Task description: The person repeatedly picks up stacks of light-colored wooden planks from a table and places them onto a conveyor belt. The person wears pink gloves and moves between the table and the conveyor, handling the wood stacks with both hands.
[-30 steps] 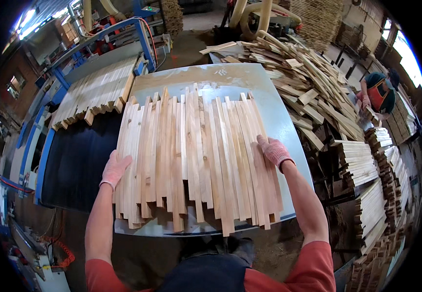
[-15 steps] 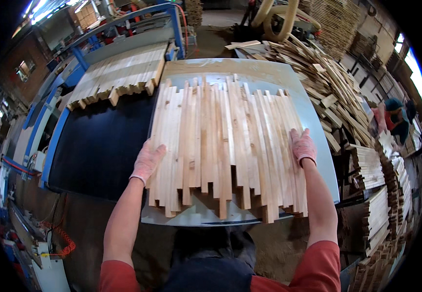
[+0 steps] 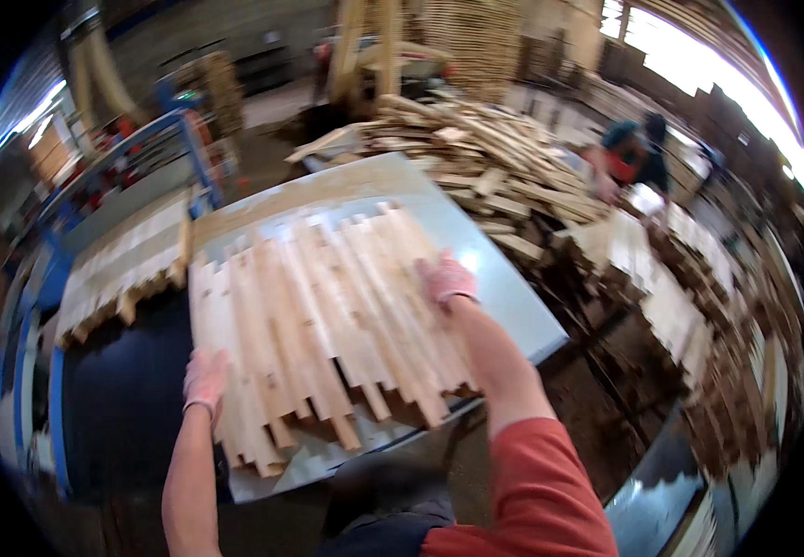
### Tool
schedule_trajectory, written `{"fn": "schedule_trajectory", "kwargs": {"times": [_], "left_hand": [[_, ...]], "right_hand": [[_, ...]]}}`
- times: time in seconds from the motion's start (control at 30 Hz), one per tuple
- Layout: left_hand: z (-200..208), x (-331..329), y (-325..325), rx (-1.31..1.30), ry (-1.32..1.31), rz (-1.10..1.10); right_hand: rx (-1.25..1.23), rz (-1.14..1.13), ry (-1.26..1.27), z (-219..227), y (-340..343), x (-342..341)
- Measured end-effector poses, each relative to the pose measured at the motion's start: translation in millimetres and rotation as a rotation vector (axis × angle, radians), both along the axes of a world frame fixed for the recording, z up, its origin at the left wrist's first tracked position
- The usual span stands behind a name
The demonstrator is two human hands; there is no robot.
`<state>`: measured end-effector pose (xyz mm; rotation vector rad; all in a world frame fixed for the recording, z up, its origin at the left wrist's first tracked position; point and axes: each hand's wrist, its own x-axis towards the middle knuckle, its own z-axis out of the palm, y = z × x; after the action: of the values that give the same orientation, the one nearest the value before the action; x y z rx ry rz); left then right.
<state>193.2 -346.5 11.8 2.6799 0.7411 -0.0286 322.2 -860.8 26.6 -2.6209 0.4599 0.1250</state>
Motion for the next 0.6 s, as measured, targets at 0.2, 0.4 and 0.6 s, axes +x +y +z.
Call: {"fn": "schedule_trajectory", "kwargs": {"times": [0.2, 0.4, 0.6], "left_hand": [[-28.6, 1.2, -27.9, 0.294, -0.025, 0.086], [-14.2, -2.4, -44.4, 0.256, 0.003, 0.099], [-19.2, -2.8, -37.6, 0.259, -0.020, 0.090]], "right_hand": [[0.015, -0.021, -0.043, -0.9, -4.2, -1.0], [0.060, -0.061, -0.031, 2.5, -12.1, -6.3], [0.071, -0.048, -0.038, 0.1, -9.0, -3.5]]}}
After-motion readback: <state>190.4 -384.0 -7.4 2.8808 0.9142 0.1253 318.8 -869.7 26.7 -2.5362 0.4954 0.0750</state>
